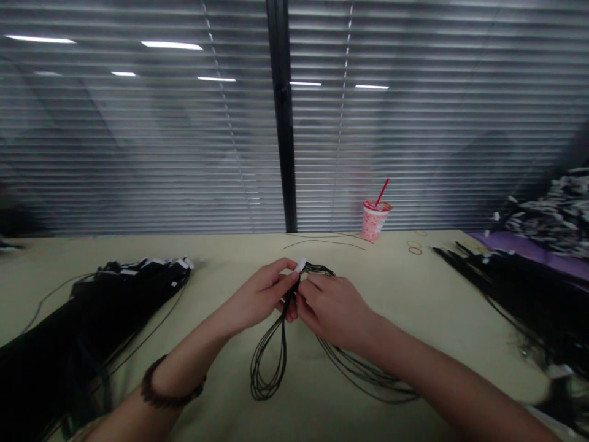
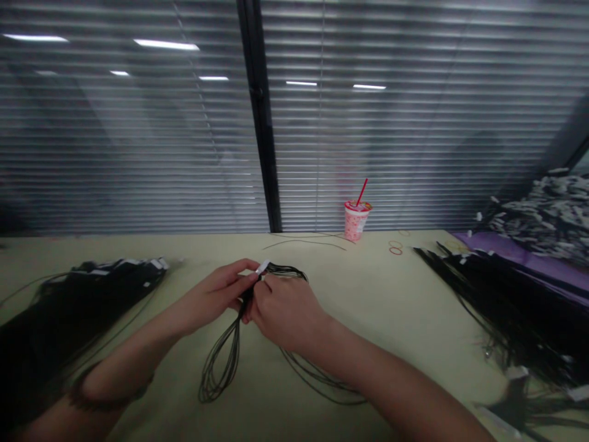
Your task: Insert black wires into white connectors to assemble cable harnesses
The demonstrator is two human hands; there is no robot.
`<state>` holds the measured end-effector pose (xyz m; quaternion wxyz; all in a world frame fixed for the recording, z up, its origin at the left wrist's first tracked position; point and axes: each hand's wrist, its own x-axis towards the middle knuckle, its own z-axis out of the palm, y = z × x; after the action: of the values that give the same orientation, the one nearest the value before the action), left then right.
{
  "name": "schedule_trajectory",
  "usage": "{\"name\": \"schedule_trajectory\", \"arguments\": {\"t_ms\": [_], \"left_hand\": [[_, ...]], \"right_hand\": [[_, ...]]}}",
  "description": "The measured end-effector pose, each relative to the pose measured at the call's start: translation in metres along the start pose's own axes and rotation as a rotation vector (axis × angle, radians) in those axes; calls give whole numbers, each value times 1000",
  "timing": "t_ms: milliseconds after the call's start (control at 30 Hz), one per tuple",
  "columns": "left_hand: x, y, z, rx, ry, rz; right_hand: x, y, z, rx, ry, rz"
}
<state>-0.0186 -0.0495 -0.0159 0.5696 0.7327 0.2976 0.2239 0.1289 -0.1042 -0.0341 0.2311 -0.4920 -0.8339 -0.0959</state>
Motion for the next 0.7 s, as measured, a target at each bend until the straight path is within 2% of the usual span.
{"name": "schedule_trajectory", "arguments": {"t_ms": [100, 200, 267, 333, 400, 467, 533, 600, 700], "left_hand": [[0, 0, -1, -83, 1, -31], [2, -1, -7, -213, 75, -43], [4, -1, -15, -291, 146, -24], [5, -1, -22, -344, 203, -1], [5, -1, -28, -362, 249, 15], [5, 0, -32, -364, 284, 24], [5, 0, -33, -360, 310, 25], [5, 0, -31, -333, 331, 16], [5, -1, -25, -239, 362, 8]], "right_hand": [[2, 7, -9, 237, -67, 53], [1, 22, -28, 698, -218, 153], [-2, 33, -46, 1029, -252, 205], [-7, 46, -67, 1267, -141, 233], [-15, 58, -86, 1363, 97, 288], [-21, 71, -101, 1335, 362, 359], [-26, 80, -111, 1249, 554, 381], [-26, 85, -114, 1142, 641, 359], [-20, 82, -106, 1046, 652, 322]]}}
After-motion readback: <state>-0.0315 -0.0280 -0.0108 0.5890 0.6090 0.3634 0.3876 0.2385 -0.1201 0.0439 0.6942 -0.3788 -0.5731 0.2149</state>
